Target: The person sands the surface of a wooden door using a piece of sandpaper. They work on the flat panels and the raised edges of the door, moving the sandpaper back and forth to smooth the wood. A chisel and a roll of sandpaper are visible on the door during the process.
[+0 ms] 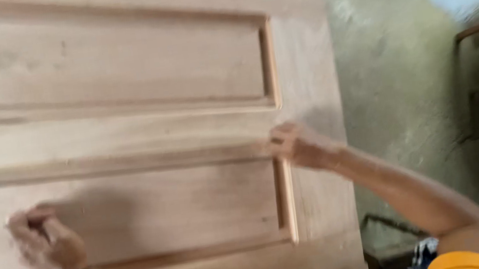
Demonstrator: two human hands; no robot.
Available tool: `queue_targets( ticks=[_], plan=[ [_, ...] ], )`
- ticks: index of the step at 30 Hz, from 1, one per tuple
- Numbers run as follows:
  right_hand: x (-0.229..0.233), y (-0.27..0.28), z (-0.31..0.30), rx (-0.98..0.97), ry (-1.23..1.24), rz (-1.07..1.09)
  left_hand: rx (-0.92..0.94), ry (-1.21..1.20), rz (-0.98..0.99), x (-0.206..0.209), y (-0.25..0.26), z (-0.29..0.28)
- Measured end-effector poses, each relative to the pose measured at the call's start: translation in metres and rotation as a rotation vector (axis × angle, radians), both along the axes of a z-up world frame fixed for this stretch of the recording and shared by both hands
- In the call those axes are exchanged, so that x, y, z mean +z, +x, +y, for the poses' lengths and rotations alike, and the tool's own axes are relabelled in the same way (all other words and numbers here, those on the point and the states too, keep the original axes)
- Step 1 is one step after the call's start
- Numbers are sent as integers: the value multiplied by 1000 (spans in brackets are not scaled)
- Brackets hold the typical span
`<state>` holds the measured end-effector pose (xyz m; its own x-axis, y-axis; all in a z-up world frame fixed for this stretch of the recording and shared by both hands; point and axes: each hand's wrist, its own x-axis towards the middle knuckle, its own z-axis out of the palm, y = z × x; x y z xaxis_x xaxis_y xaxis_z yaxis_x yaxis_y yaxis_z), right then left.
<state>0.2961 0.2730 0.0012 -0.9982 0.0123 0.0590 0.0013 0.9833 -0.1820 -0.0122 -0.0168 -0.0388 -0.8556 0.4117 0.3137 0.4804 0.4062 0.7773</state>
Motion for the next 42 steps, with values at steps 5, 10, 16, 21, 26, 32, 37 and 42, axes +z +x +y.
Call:
queue_targets(
  ticks=[5,10,16,21,26,32,37,42],
  plan=[
    [-7,12,-3,-189,-296,-111,-30,80,-20,13,2,2],
    [0,-15,-2,2,-44,14,-26,84,21,26,7,10],
    [-10,-7,3,5,-146,73,-50,73,70,22,6,12],
    [1,-44,-6,-136,-486,167,-59,33,101,19,9,12],
    [29,10,1,-704,-589,120,-101,-11,128,20,12,15],
    [18,26,-55,-1002,-706,127,-394,-375,359,24,18,30],
    [-21,16,-85,-1049,-155,238,-605,-391,323,15,25,48],
    [-26,22,-121,-1056,-59,272,-670,-361,372,1,24,56]
  ],
)
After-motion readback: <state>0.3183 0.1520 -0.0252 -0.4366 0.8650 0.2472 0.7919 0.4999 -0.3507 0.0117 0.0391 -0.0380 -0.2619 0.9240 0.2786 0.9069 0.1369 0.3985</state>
